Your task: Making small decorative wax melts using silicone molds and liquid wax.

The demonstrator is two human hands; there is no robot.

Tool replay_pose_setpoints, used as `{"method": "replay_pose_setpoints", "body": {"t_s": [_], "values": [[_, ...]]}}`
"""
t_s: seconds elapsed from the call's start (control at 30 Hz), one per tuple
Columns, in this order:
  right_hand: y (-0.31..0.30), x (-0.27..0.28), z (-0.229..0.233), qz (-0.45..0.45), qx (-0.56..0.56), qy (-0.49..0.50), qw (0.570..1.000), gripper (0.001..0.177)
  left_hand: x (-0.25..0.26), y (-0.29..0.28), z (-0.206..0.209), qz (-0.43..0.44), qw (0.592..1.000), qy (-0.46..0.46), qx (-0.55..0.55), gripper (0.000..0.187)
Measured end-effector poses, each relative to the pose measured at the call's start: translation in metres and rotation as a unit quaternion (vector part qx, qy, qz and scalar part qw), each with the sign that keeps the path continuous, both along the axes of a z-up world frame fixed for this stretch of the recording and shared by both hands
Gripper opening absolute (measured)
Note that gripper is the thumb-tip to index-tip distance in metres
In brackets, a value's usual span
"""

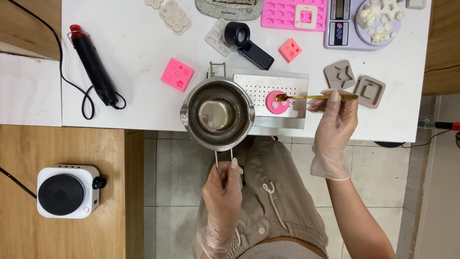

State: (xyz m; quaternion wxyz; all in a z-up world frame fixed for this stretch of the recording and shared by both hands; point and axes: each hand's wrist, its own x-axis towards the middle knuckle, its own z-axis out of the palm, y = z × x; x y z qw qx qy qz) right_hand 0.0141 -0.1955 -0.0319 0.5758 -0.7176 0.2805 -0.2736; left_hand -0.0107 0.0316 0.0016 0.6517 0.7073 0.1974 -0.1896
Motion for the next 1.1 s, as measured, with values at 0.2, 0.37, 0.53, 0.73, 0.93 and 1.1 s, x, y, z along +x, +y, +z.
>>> {"method": "replay_pose_setpoints", "body": {"t_s": [0.2, 0.37, 0.53, 0.73, 0.93, 1.1], "values": [[0.001, 0.003, 0.002, 0.008, -0.023, -0.013, 1.000, 0.018, 0.002, 0.000, 0.001, 0.002, 1.000, 0.000, 0.008, 0.020], [0.003, 0.006, 0.010, 0.022, -0.052, -0.002, 0.998, 0.016, 0.003, 0.001, 0.001, -0.004, 1.000, -0.002, 0.026, 0.020], [0.019, 0.015, 0.043, -0.046, 0.065, -0.007, 0.997, 0.013, 0.005, 0.005, 0.000, 0.037, 0.998, 0.034, -0.033, 0.019], [0.101, 0.026, 0.059, 0.065, 0.253, 0.064, 0.963, 0.013, 0.003, 0.021, 0.003, 0.134, 0.975, 0.093, -0.150, 0.022], [0.198, 0.027, 0.023, 0.324, 0.124, -0.019, 0.938, 0.016, -0.005, 0.062, -0.017, 0.252, 0.956, 0.061, -0.139, 0.026], [0.266, 0.036, 0.011, 0.382, 0.131, 0.162, 0.900, 0.017, -0.008, 0.112, -0.062, 0.386, 0.922, -0.006, -0.021, 0.031]]}}
